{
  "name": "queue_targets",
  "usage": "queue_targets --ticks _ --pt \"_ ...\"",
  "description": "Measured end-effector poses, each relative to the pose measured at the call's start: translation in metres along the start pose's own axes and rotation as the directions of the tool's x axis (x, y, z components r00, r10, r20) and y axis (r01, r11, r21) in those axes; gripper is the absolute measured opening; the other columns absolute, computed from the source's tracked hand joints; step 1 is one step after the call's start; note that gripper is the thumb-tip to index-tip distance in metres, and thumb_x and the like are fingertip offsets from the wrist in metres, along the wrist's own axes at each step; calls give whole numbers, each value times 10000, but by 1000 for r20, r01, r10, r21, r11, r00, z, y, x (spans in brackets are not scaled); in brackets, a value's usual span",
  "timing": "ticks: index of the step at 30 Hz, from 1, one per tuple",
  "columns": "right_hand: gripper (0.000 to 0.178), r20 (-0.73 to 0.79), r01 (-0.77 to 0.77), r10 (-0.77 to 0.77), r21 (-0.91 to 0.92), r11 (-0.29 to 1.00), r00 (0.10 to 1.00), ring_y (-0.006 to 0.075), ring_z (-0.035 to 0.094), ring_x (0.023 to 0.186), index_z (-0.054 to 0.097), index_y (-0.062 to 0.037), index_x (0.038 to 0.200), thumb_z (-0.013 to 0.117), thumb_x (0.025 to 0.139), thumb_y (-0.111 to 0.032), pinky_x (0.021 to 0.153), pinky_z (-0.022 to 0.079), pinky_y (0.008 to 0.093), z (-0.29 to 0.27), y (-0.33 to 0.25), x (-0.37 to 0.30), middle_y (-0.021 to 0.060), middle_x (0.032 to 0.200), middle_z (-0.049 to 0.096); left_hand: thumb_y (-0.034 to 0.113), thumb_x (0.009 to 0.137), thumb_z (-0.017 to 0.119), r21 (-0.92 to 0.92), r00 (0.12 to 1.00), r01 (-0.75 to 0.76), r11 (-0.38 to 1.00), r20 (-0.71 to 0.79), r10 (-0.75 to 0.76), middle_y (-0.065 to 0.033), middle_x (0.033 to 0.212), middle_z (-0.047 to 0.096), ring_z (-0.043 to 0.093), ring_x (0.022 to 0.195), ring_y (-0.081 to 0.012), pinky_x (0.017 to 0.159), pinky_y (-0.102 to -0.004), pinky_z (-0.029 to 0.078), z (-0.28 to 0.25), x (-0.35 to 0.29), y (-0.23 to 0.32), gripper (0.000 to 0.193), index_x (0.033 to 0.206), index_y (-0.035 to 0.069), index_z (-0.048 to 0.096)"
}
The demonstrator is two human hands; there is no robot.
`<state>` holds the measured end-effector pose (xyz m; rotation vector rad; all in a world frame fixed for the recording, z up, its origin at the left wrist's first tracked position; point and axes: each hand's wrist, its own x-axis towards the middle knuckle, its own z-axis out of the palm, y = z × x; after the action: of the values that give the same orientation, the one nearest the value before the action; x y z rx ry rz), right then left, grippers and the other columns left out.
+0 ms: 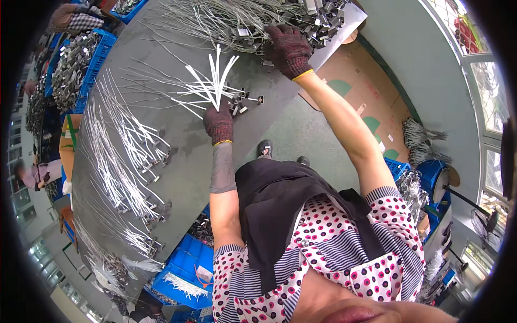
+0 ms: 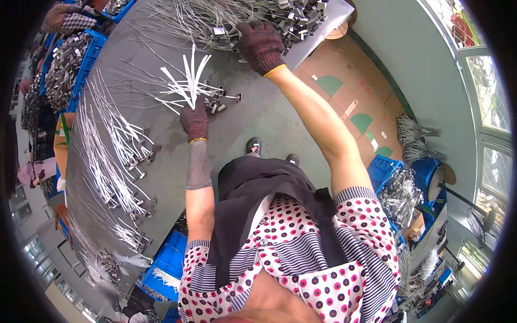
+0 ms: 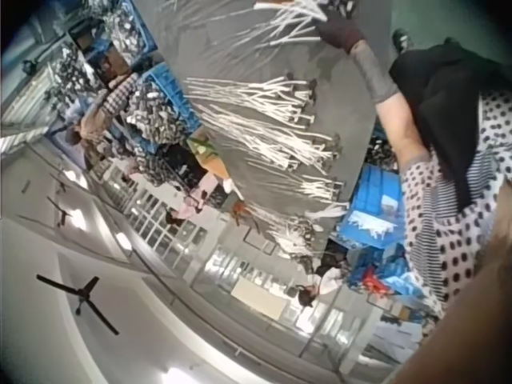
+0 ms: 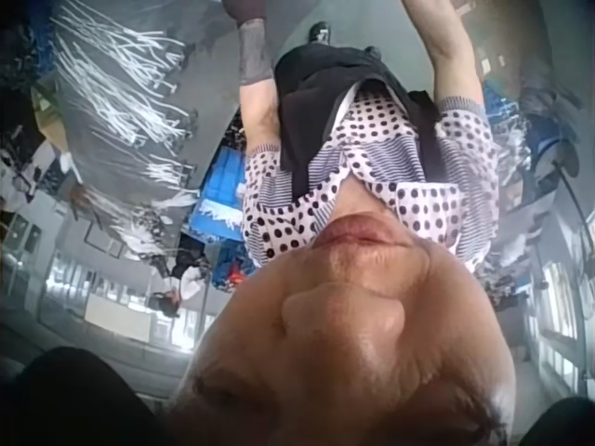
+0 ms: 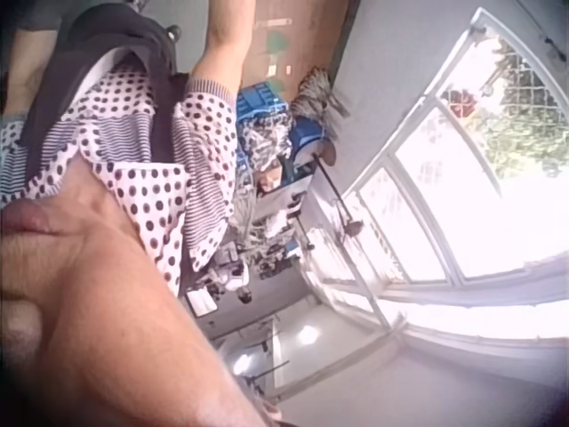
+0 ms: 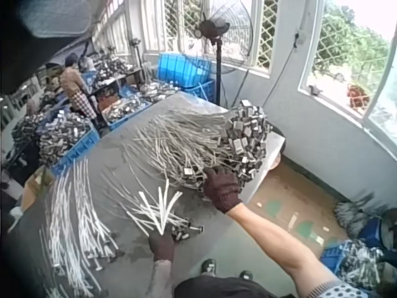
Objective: Assembling wiring harnesses by attaching bundles of white wires to cable components.
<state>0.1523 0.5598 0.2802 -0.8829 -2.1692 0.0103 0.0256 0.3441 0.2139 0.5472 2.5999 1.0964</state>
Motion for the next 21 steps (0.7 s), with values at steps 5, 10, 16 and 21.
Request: queue_targets --ticks 5,10,16,21 --pt "371 231 -191 138 226 955 963 322 667 819 616 -134 1155 693 824 -284 751 528 451 -29 16 -17 126 954 690 290 852 723 -508 956 264 820 248 -154 -73 741 693 587 550 -127 494 -285 476 10 -25 9 279 977 41 716" --pt "395 307 -472 375 367 802 875 248 683 828 642 -61 1133 712 820 -293 761 535 377 -69 25 -82 129 987 703 240 901 713 -703 895 351 619 447 1 -91 860 673 570 589 -92 536 -253 547 35 -63 40 339 1127 -1 636" --pt "238 648 -685 341 400 608 681 118 598 742 677 12 1089 625 908 -133 711 508 287 -132 54 -203 70 836 669 149 934 654 -752 804 465 466 580 133 -131 904 669 647 710 -193 664 -357 614 94 -82 51 246 1100 -31 632" --pt "271 895 -961 390 124 248 217 93 573 702 689 30 1073 597 957 -197 664 493 269 -190 72 -347 31 787 658 122 936 641 -773 747 554 311 626 224 -169 903 666 687 753 -268 710 -459 635 122 -83 63 220 1071 -49 611"
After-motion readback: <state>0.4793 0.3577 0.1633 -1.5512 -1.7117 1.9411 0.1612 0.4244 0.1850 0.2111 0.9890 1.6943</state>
